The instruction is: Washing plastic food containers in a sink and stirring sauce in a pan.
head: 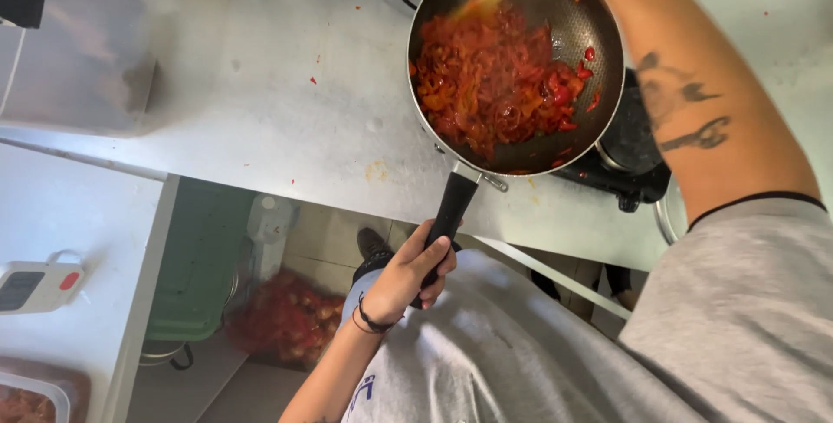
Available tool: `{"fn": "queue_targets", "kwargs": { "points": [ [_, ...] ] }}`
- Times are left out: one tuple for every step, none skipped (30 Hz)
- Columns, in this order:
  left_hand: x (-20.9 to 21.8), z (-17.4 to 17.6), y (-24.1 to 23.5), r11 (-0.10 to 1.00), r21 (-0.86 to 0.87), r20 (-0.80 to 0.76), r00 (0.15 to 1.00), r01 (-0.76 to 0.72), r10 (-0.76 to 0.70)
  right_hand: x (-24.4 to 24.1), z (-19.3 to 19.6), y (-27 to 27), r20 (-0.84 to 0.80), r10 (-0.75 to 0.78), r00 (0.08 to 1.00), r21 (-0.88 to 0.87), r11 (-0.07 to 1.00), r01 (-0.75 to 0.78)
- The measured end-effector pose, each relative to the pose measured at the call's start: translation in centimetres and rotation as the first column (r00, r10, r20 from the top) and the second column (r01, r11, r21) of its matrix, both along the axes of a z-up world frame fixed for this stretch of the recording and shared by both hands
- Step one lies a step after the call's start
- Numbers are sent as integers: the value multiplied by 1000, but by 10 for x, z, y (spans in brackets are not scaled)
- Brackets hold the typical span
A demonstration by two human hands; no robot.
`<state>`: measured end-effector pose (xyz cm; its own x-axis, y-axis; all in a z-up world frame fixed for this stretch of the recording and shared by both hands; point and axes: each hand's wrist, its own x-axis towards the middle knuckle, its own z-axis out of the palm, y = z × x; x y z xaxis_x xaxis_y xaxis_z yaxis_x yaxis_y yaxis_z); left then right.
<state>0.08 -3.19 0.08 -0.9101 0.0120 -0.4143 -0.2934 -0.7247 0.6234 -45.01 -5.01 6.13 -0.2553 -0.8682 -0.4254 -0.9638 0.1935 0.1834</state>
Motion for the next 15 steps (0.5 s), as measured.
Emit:
{"fn": "queue_targets", "kwargs": {
  "points": [
    [0,3,0,999,-31,51,998,37,-35,23,6,-6,139,-51,989,48,998,45],
    [1,5,1,995,-61,103,992,75,-68,47,16,-18,272,-109,956,102,991,83],
    [1,3,2,995,-63,105,992,74,-67,70,47,-13,274,-107,956,100,992,82],
    [1,1,2,997,-47,102,993,56,-51,92,77,-7,60,2,998,295,955,-20],
    [4,0,6,999,-22,106,994,40,-38,117,105,0,-124,148,981,496,866,-68],
    [4,0,5,999,-16,115,993,42,-40,119,110,19,-114,147,982,501,863,-71],
    [3,0,4,999,-25,95,995,44,-42,121,117,39,-180,117,977,484,875,-15],
    [2,1,4,998,-34,75,996,46,-44,123,125,59,-244,85,966,463,885,39],
    [1,-1,4,998,-34,68,997,48,-46,128,122,68,-250,83,965,463,885,44],
    [0,-2,4,998,-22,83,995,59,-57,133,119,77,-207,45,977,463,884,57],
    [3,-2,4,997,-10,104,992,74,-73,141,115,88,-155,3,988,464,883,70],
    [2,-2,2,997,-10,105,991,79,-78,141,106,86,-154,-2,988,464,883,74],
    [3,-3,2,997,-8,100,993,72,-71,142,97,85,-121,-76,990,372,921,116],
    [3,-3,2,998,-6,94,994,64,-64,142,88,84,-80,-145,986,278,947,162],
    [3,0,1,997,-2,95,993,77,-76,128,78,91,-80,-157,984,281,944,174]
  ]
}}
